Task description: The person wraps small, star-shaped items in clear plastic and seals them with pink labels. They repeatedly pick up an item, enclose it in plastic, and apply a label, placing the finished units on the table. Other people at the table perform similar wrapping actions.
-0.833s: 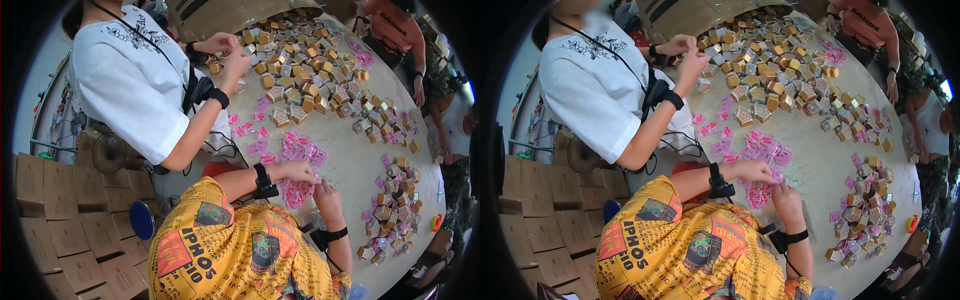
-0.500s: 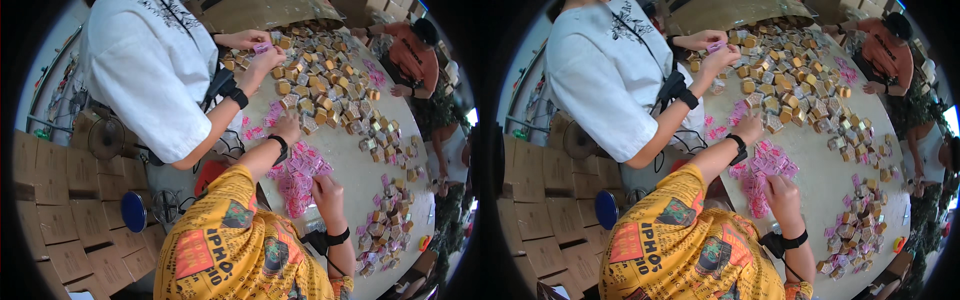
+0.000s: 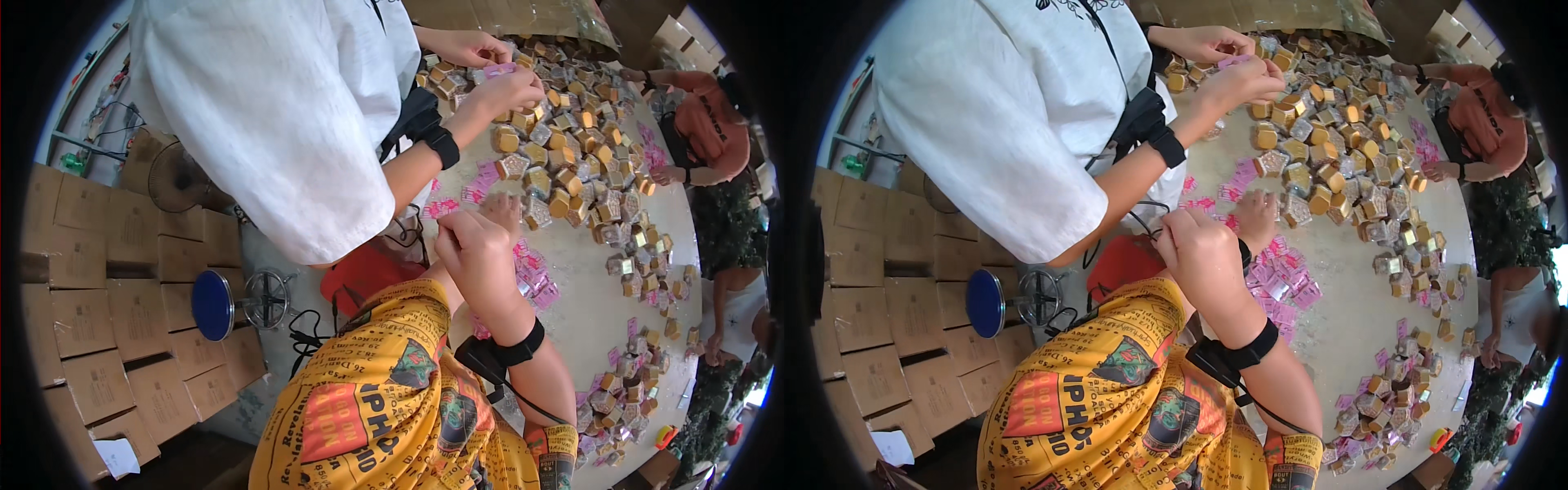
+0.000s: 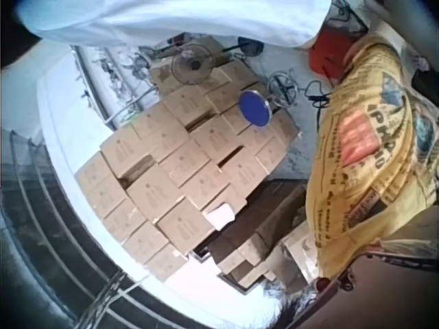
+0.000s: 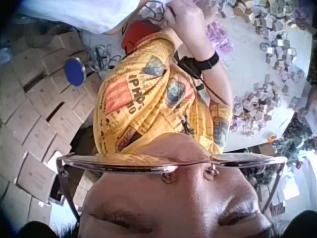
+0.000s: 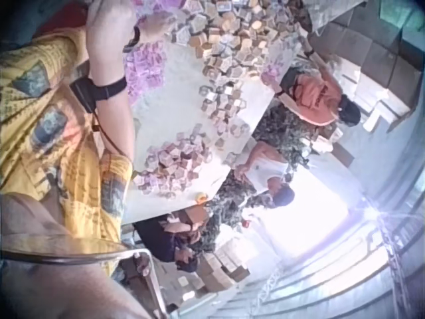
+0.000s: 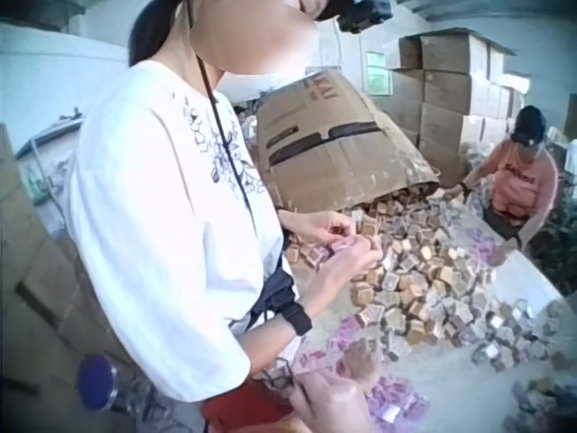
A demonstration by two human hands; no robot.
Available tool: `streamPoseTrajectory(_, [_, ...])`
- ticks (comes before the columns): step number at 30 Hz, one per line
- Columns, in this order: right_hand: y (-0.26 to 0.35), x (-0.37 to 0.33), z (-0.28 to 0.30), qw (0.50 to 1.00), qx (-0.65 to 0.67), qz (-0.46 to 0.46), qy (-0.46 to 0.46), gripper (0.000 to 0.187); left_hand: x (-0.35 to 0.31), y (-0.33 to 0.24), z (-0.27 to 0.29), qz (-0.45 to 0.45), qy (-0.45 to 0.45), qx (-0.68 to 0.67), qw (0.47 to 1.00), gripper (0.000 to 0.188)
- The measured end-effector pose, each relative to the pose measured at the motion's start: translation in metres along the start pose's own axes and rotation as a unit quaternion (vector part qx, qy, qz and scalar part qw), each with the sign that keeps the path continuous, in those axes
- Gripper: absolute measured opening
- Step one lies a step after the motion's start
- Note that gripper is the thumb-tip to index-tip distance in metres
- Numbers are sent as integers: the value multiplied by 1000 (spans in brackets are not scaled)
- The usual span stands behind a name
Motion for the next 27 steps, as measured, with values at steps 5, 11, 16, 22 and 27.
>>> streamPoseTrajectory(5, [9, 8, -4, 1000, -3, -6, 21, 6, 2, 2, 6, 8, 22, -5, 1000, 44])
streamPoseTrajectory(11, [6, -6, 0, 1000, -13, -4, 25, 8, 0, 11, 21, 26, 65, -171, 983, 53])
streamPoseTrajectory(16, [-39, -106, 67, 987, 7, -156, -32, 10, -25, 7, 20, -24, 85, -602, 793, 68])
streamPoseTrajectory(22, [-91, -229, 103, 936, 38, -328, -124, 10, -90, -88, 60, -126, 406, -828, 366, 63])
streamPoseTrajectory(27, [-81, -269, 121, 927, 10, -314, -206, 10, -132, -154, 80, -116, 502, -823, 240, 64])
Point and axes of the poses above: each hand's wrist, its own x-axis towards the middle knuckle, its own z-axis out of the back of the hand, y = z × x, the point moved 9 cm from there along x, towards the middle knuckle, and after that the axes turned 12 degrees about y, right-handed, at the moved point
